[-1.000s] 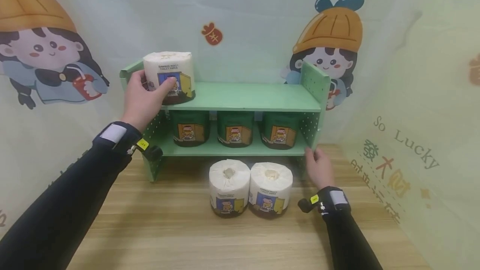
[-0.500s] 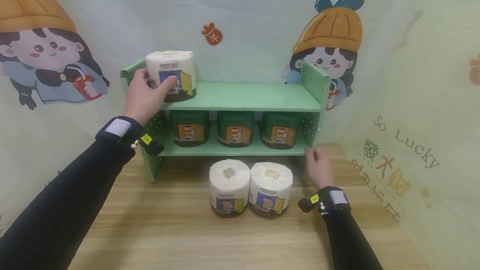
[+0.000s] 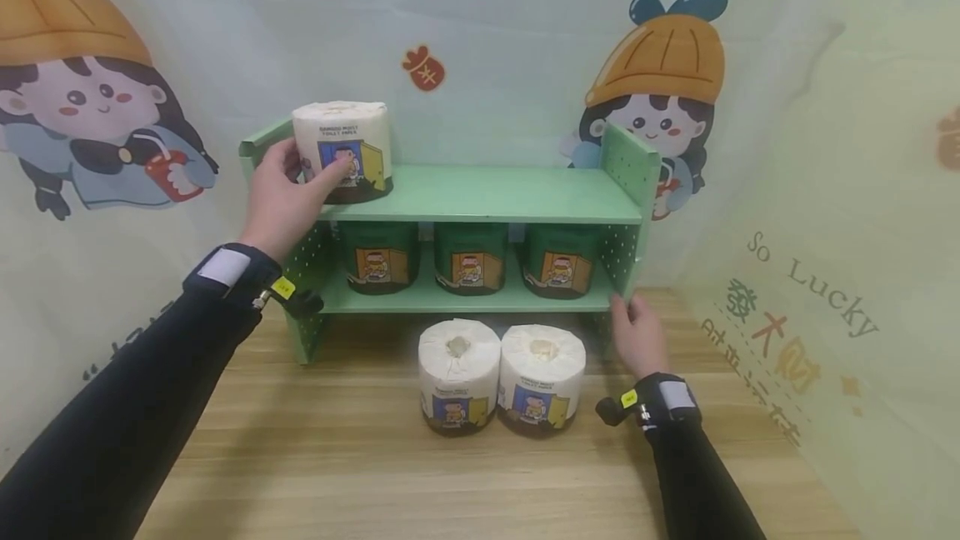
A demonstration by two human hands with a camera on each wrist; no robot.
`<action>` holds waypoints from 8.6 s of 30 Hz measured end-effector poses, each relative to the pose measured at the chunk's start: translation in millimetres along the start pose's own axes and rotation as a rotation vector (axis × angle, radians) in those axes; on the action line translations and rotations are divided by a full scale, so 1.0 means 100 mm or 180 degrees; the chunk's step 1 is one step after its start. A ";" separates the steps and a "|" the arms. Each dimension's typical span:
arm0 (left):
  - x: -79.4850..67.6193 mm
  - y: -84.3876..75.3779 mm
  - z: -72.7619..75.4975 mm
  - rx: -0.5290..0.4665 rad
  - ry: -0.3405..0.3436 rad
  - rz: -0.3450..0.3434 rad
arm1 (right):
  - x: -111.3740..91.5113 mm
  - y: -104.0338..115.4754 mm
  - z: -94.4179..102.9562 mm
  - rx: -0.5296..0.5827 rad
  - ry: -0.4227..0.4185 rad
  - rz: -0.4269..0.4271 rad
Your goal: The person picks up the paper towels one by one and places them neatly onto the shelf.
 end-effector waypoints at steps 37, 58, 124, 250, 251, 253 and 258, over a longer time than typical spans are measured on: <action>-1.34 0.51 -0.53 -0.0979 0.1178 -0.0414 | 0.02 -0.03 -0.01 0.0020 -0.0041 -0.0022; -1.33 1.34 -1.08 -0.0672 0.1628 0.0105 | 0.00 -0.02 -0.01 0.0066 -0.0009 -0.0042; -1.44 1.56 -1.30 -0.0265 0.1923 0.0185 | 0.00 0.01 0.00 0.0105 -0.0013 0.0037; -0.62 -0.55 -0.73 -0.0997 0.1127 -0.0587 | -0.01 -0.01 -0.01 0.0054 -0.0004 -0.0024; -0.58 -0.53 -0.75 -0.0950 0.1095 -0.0567 | -0.01 -0.01 -0.01 0.0054 -0.0007 -0.0033; -0.50 -0.49 -0.80 -0.0806 0.0986 -0.0545 | -0.01 -0.01 -0.01 0.0052 -0.0016 -0.0052; -0.36 -0.47 -0.86 -0.0623 0.0789 -0.0520 | 0.00 0.01 -0.01 0.0053 -0.0011 -0.0060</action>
Point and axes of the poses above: each hand's wrist, its own x-axis towards the middle knuckle, its own z-axis out of the back of the hand, y = z × x, the point moved 1 cm from there along x, towards the middle knuckle, and after that the axes turned 14 degrees about z, right-handed, at the moved point
